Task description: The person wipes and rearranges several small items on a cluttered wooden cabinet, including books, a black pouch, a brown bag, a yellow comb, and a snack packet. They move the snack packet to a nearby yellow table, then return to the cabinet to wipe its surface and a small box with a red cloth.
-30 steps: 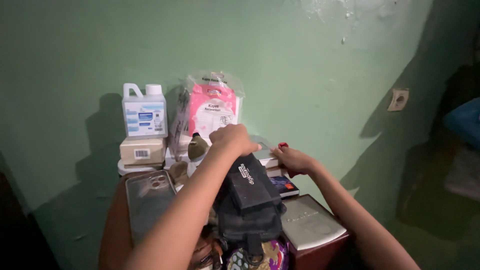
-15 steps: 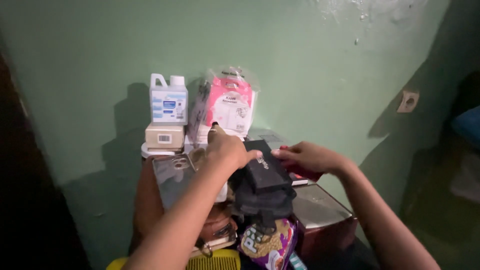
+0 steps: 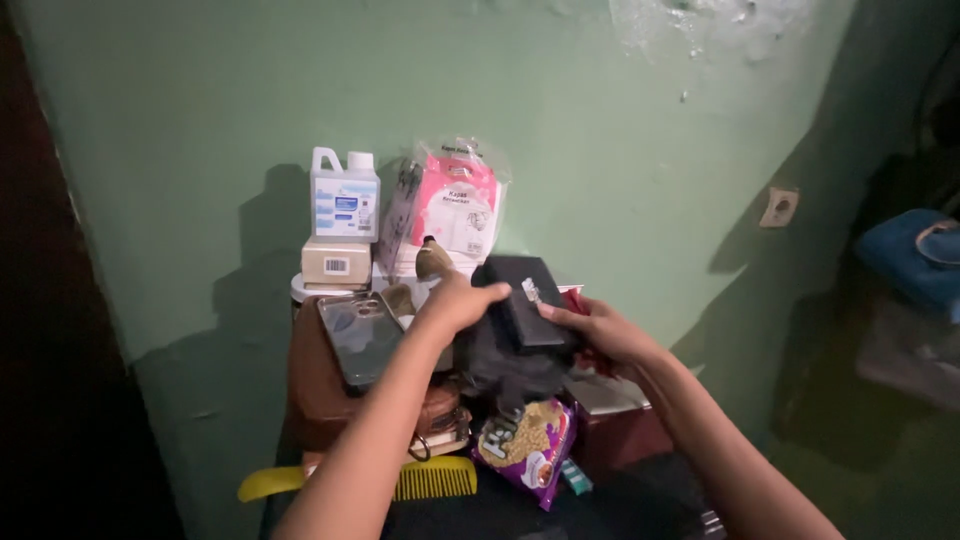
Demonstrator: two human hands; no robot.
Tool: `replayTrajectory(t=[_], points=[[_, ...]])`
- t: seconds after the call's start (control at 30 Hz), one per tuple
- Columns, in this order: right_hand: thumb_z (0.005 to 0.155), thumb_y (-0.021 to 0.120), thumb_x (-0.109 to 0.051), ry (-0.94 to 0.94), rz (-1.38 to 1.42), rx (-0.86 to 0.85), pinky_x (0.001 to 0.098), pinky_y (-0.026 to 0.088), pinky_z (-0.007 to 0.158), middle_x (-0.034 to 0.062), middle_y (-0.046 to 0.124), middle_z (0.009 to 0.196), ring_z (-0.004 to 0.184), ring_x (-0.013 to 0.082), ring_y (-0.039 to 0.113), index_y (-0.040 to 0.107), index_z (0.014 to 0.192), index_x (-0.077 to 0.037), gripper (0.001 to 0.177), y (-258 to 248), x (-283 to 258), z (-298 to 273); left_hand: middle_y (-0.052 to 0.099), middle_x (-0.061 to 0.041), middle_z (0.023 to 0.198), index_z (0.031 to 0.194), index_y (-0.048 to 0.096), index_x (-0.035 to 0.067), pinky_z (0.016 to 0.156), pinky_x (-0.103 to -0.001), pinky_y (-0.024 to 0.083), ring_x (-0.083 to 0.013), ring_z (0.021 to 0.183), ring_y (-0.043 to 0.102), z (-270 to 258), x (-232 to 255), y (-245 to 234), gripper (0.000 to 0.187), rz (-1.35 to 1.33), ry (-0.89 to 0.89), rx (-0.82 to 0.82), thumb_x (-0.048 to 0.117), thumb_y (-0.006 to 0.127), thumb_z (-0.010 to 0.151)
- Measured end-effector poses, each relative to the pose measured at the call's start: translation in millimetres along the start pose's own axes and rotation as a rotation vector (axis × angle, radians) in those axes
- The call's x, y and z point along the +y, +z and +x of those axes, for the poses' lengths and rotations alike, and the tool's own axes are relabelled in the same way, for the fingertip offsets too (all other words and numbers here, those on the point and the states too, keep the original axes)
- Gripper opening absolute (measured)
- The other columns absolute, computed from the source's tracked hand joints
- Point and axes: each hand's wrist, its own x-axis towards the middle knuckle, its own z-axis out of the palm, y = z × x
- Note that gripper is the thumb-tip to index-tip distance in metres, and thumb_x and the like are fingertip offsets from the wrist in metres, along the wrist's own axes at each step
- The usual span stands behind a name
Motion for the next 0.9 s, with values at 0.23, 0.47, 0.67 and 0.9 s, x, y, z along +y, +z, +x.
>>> replayTrajectory(t=[0.23,0.47,0.67,0.9], points=[[0.084,0.070,-0.057,-0.028,0.190,0.115,0.0236,0.032,0.030,-0.0022,0.050,0.054,0.034,0.0080,0.044,0.063,0.113,-0.004,0.061,-20.2,-1.0,-10.4,0.072,-0.018,0.119,0.137,0.058,-0.007,0.084,-0.045,0.060,-0.0283,0.099,0.072,-1.0,8.5,-2.9,0.057,-0.781,-0.085,-0.186,0.025,0.068,0.090],[0.085,0.075,-0.051,0.031,0.122,0.215,0.0249,0.032,0.033,-0.0014,0.049,0.058,0.038,0.0085,0.039,0.064,0.108,0.001,0.058,-79.5,29.0,-14.9,0.055,-0.017,0.144,0.149,0.043,0.014,0.088,-0.044,0.062,-0.0292,0.122,0.062,-24.2,26.1,-38.7,0.054,-0.897,-0.129,0.077,0.029,0.060,0.099],[0.085,0.073,-0.045,0.070,-0.083,0.183,0.0280,0.036,0.038,0.0033,0.062,0.064,0.043,0.0114,0.047,0.067,0.119,-0.004,0.054,-75.9,72.2,-13.3,0.047,-0.014,0.150,0.154,0.030,0.024,0.092,-0.048,0.062,-0.0308,0.126,0.059,-35.0,38.2,-31.5,0.060,-1.100,-0.190,0.151,0.035,0.054,0.100],[0.096,0.058,-0.058,0.156,-0.590,0.167,0.0389,0.059,0.065,0.0183,0.073,0.081,0.068,0.0267,0.072,0.076,0.106,-0.005,0.057,-56.4,58.8,-19.2,0.051,-0.011,0.146,0.153,0.031,0.016,0.097,-0.046,0.058,-0.0261,0.124,0.060,-46.4,43.5,-7.5,0.064,-1.250,-0.124,0.017,0.039,0.057,0.099]])
